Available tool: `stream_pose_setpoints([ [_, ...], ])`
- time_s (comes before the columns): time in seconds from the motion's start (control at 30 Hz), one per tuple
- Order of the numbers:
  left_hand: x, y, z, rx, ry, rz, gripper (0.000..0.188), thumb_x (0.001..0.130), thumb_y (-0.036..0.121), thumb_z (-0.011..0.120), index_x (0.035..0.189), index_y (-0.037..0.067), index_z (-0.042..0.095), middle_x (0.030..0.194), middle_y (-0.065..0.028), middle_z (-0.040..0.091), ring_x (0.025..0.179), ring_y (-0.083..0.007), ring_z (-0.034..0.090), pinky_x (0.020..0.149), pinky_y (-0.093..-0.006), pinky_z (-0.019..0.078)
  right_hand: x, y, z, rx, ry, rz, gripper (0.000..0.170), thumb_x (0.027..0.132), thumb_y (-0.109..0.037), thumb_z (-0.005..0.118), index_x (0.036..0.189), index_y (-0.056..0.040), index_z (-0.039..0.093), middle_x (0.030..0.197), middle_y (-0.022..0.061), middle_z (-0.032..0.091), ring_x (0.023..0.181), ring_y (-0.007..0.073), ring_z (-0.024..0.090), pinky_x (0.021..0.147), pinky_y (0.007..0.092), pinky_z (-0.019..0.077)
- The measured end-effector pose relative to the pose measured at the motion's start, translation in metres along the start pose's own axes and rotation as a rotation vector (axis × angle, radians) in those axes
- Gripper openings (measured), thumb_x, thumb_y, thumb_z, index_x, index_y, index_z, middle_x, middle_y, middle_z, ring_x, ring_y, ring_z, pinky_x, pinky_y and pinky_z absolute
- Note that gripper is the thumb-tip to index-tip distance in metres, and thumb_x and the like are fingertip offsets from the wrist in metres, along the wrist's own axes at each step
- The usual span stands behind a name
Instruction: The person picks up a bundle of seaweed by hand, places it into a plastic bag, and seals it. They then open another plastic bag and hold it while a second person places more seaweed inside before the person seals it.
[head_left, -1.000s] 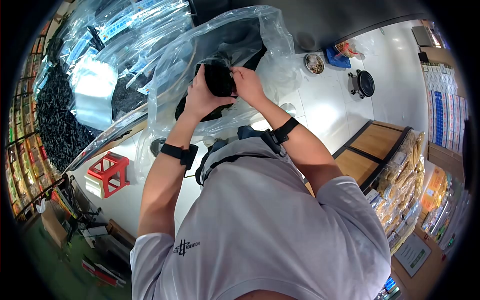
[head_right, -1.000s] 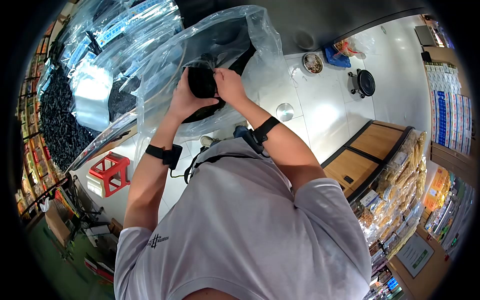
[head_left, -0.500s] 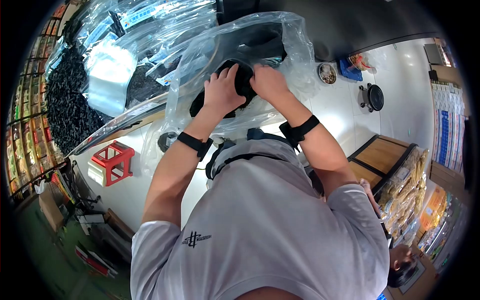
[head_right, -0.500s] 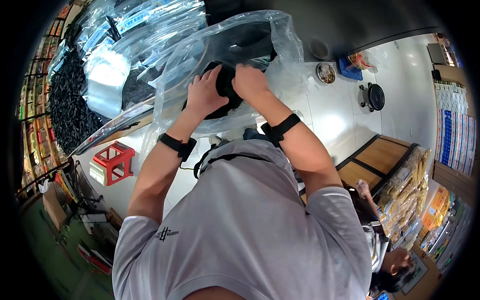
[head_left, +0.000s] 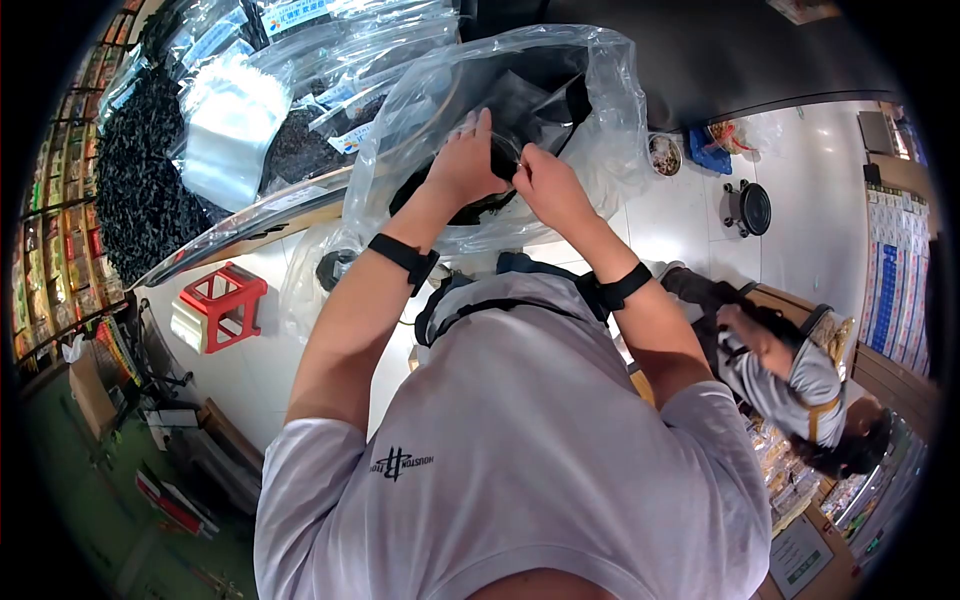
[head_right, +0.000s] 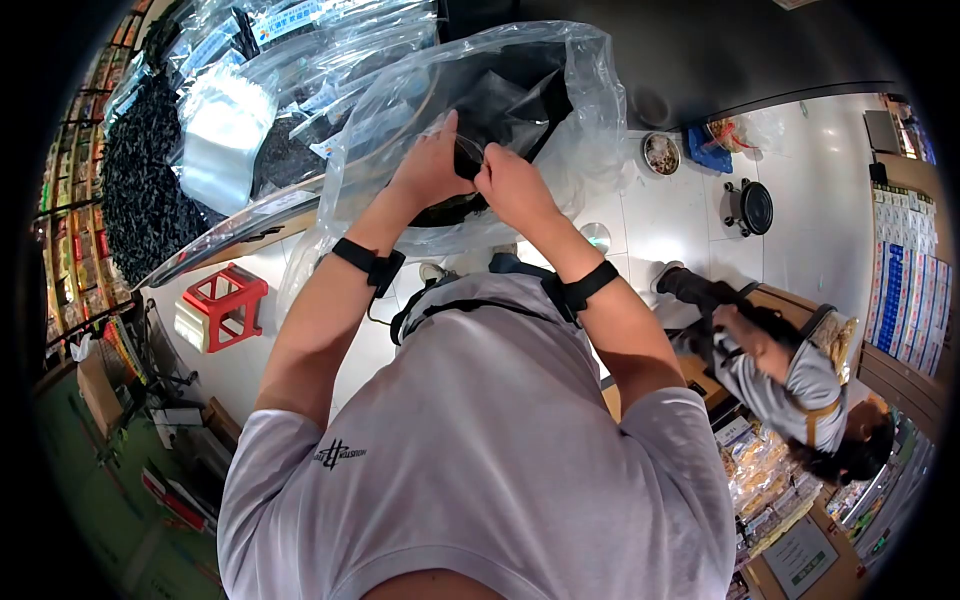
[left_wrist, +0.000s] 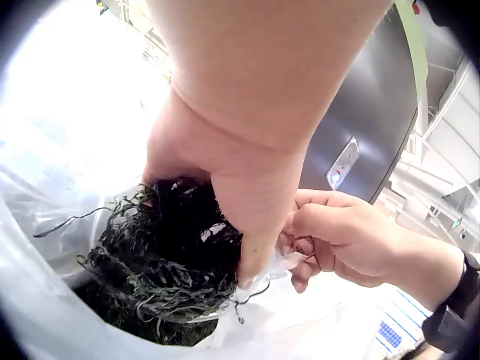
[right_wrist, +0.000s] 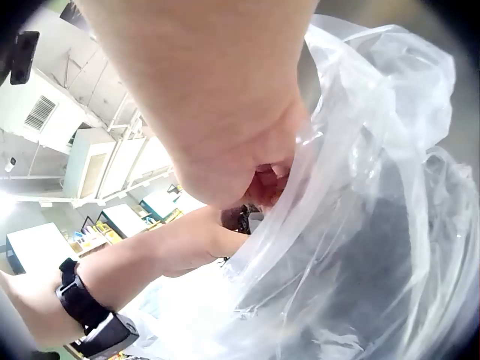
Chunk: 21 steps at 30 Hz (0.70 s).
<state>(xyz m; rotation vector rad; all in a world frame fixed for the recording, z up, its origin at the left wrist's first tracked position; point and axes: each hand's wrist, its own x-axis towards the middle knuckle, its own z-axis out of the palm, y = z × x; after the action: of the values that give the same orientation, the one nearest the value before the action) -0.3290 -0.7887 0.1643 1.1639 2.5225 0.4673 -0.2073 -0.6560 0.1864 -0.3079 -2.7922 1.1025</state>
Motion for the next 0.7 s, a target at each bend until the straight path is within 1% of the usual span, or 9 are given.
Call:
stream_pose_setpoints([
  [0.13, -0.008, 0.006, 0.001, -0.108, 0.109, -0.011, 0.115, 0.068, 0.047, 0.082, 0.149, -0.011, 0.025, 0.149, -0.0306, 0.038, 0.134, -0.0409, 0.046, 0.113, -0.0412, 0.0378, 0.000, 0.002, -0.002, -0.033, 0.046, 0.026, 0.015, 0.090, -0.012, 0.056, 0.091, 0.0012, 0.050, 0.088, 0.0230, 0.061, 0.084, 0.0449, 0.060, 0.072, 0.0517, 0.0481],
  [0.23, -0.008, 0.008, 0.002, -0.048, 0.172, 0.000, 0.117, 0.067, 0.049, 0.082, 0.149, -0.011, 0.025, 0.148, -0.0306, 0.039, 0.135, -0.0414, 0.044, 0.113, -0.0416, 0.0369, 0.000, 0.006, 0.001, -0.033, 0.083, -0.098, 0.015, 0.090, -0.012, 0.056, 0.090, 0.0015, 0.049, 0.087, 0.0232, 0.060, 0.084, 0.0450, 0.059, 0.073, 0.0511, 0.0473],
  [0.37, 0.002, 0.004, 0.005, -0.015, 0.157, -0.024, 0.117, 0.067, 0.048, 0.082, 0.150, -0.011, 0.024, 0.147, -0.0308, 0.039, 0.138, -0.0425, 0.039, 0.114, -0.0417, 0.0354, -0.005, -0.003, -0.001, 0.085, -0.004, -0.117, 0.014, 0.090, -0.011, 0.055, 0.091, 0.0012, 0.048, 0.086, 0.0228, 0.058, 0.083, 0.0443, 0.057, 0.072, 0.0494, 0.0460],
  [0.43, 0.009, -0.004, 0.008, 0.023, 0.063, -0.054, 0.116, 0.069, 0.047, 0.081, 0.150, -0.012, 0.024, 0.148, -0.0305, 0.038, 0.140, -0.0433, 0.036, 0.115, -0.0419, 0.0342, -0.008, -0.007, -0.001, 0.128, -0.051, -0.102, 0.014, 0.090, -0.010, 0.055, 0.091, 0.0010, 0.048, 0.086, 0.0225, 0.057, 0.082, 0.0442, 0.057, 0.072, 0.0487, 0.0457],
  [0.5, 0.015, -0.017, 0.025, -0.054, 0.075, -0.042, 0.113, 0.071, 0.045, 0.080, 0.150, -0.012, 0.024, 0.150, -0.0305, 0.035, 0.140, -0.0447, 0.035, 0.114, -0.0421, 0.0348, -0.008, -0.011, 0.000, 0.234, -0.091, -0.116, 0.014, 0.090, -0.012, 0.056, 0.090, 0.0001, 0.048, 0.085, 0.0215, 0.057, 0.080, 0.0433, 0.057, 0.072, 0.0469, 0.0458],
  [0.57, 0.018, -0.023, 0.039, 0.180, 0.188, 0.101, 0.090, 0.077, 0.037, 0.077, 0.145, -0.008, 0.038, 0.142, -0.0281, 0.047, 0.130, -0.0390, 0.049, 0.109, -0.0410, 0.0399, -0.007, -0.013, 0.000, 0.256, -0.094, -0.086, 0.015, 0.089, -0.012, 0.057, 0.089, 0.0000, 0.048, 0.084, 0.0213, 0.057, 0.079, 0.0430, 0.057, 0.071, 0.0465, 0.0459],
  [0.6, 0.016, -0.024, 0.031, 0.182, 0.187, 0.097, 0.090, 0.077, 0.037, 0.077, 0.145, -0.008, 0.038, 0.142, -0.0281, 0.047, 0.130, -0.0390, 0.049, 0.109, -0.0410, 0.0399, -0.007, -0.014, 0.000, 0.275, -0.097, -0.056, 0.016, 0.089, -0.012, 0.058, 0.088, -0.0001, 0.048, 0.083, 0.0210, 0.057, 0.079, 0.0427, 0.057, 0.070, 0.0461, 0.0461],
  [0.67, 0.008, -0.023, 0.003, -0.557, -0.043, 0.192, 0.072, 0.080, 0.037, 0.076, 0.136, -0.003, 0.053, 0.126, -0.0215, 0.063, 0.116, -0.0273, 0.060, 0.100, -0.0363, 0.0453, -0.002, -0.007, 0.001, 0.270, -0.026, -0.057, 0.016, 0.089, -0.012, 0.059, 0.088, -0.0001, 0.048, 0.082, 0.0209, 0.057, 0.078, 0.0427, 0.057, 0.069, 0.0460, 0.0461],
  [0.7, 0.004, -0.023, 0.000, -0.555, -0.043, 0.191, 0.072, 0.080, 0.037, 0.076, 0.136, -0.003, 0.053, 0.126, -0.0215, 0.063, 0.116, -0.0273, 0.060, 0.100, -0.0363, 0.0453, -0.001, -0.006, -0.001, 0.263, 0.051, -0.055, 0.016, 0.089, -0.012, 0.059, 0.087, -0.0001, 0.048, 0.080, 0.0208, 0.057, 0.077, 0.0427, 0.057, 0.068, 0.0459, 0.0462],
])
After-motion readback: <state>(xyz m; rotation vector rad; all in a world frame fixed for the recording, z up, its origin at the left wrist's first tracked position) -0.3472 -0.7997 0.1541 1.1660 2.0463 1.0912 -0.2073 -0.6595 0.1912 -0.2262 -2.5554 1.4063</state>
